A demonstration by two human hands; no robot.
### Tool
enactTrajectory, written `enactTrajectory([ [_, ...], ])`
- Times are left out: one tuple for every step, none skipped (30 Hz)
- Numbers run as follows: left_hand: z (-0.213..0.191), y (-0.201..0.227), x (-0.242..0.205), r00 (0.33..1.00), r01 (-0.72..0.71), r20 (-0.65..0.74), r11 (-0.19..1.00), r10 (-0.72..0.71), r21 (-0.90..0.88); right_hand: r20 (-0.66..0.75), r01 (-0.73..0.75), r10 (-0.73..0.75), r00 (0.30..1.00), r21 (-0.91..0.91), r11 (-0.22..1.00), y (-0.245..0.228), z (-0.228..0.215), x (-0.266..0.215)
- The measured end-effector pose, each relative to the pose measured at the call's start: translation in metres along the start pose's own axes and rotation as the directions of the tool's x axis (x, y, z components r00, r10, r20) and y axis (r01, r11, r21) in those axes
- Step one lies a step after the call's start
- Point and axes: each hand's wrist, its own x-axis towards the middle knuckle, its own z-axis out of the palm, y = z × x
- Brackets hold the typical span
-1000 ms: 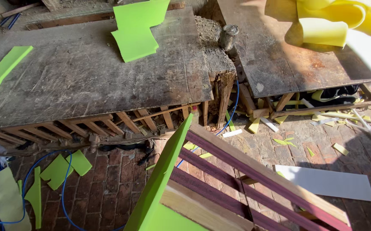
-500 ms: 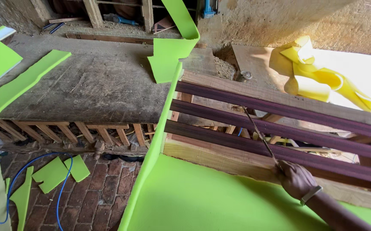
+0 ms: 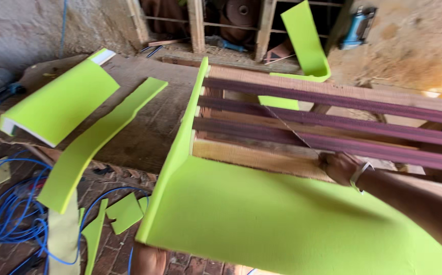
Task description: The person cuts green foam pieces using a long metal blade, trims edges, and fits them onto a wooden frame with purple webbing. They also use a pneumatic nail gun to secure the foam and webbing to the frame.
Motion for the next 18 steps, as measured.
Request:
enactTrajectory([
  [-0.005,0.012,0.02,0.999,-0.033,0.01,0.999,0.033,0.003,0.098,-0.137,0.134,0.986,0.023,0.99,0.002,0.007,0.029],
  [-0.004,0.023,0.044,0.994,-0.084,0.083,0.992,0.076,0.099,0.201,-0.276,0.265,0.943,0.029,0.961,0.009,0.011,0.054],
  [-0.002,0.032,0.068,0.985,-0.129,0.141,0.974,0.104,0.187,0.139,-0.167,0.169,0.976,-0.025,0.986,0.014,0.014,0.078],
  [-0.004,0.04,0.094,0.972,-0.182,0.195,0.946,0.131,0.27,0.079,-0.051,0.058,0.995,-0.086,0.995,0.013,0.017,0.108],
  [-0.004,0.046,0.122,0.982,-0.15,0.159,0.937,0.103,0.315,0.024,0.061,-0.058,0.998,-0.151,0.987,0.011,0.02,0.134],
  [-0.005,0.049,0.142,0.99,-0.112,0.118,0.926,0.074,0.359,0.1,-0.007,0.011,0.995,-0.045,0.999,0.008,0.024,0.155],
  [-0.004,0.049,0.164,0.982,-0.145,0.163,0.935,0.095,0.325,0.184,-0.083,0.071,0.98,0.054,0.995,0.003,0.03,0.171],
  [-0.002,0.044,0.182,0.972,-0.177,0.202,0.942,0.121,0.286,0.275,-0.159,0.116,0.954,0.141,0.977,-0.001,0.034,0.182],
  [-0.003,0.036,0.191,0.971,-0.197,0.196,0.924,0.138,0.328,0.296,-0.19,0.134,0.946,0.169,0.967,-0.005,0.038,0.193],
  [-0.004,0.029,0.2,0.97,-0.212,0.189,0.905,0.151,0.367,0.321,-0.221,0.152,0.935,0.194,0.956,-0.008,0.04,0.202],
  [-0.004,0.025,0.207,0.969,-0.226,0.183,0.885,0.163,0.407,0.346,-0.254,0.169,0.923,0.216,0.943,-0.009,0.041,0.207],
  [-0.004,0.021,0.208,0.978,-0.2,0.139,0.904,0.159,0.378,0.375,-0.275,0.174,0.91,0.234,0.933,-0.009,0.039,0.211],
  [-0.003,0.017,0.207,0.984,-0.177,0.094,0.921,0.153,0.347,0.404,-0.297,0.18,0.897,0.248,0.922,-0.008,0.035,0.214],
  [-0.004,0.012,0.204,0.989,-0.149,0.053,0.937,0.139,0.317,0.439,-0.327,0.189,0.878,0.263,0.908,-0.009,0.036,0.21],
  [-0.006,0.009,0.199,0.986,-0.166,0.077,0.921,0.149,0.353,0.478,-0.332,0.179,0.86,0.259,0.907,-0.01,0.034,0.208],
  [-0.006,0.012,0.194,0.982,-0.186,0.104,0.903,0.157,0.388,0.514,-0.338,0.171,0.841,0.251,0.907,-0.008,0.03,0.209],
  [-0.004,0.015,0.19,0.978,-0.204,0.131,0.884,0.164,0.421,0.549,-0.344,0.164,0.82,0.243,0.907,-0.008,0.023,0.212],
  [-0.002,0.019,0.188,0.982,-0.172,0.141,0.916,0.129,0.362,0.576,-0.362,0.168,0.8,0.24,0.901,-0.01,0.019,0.214],
])
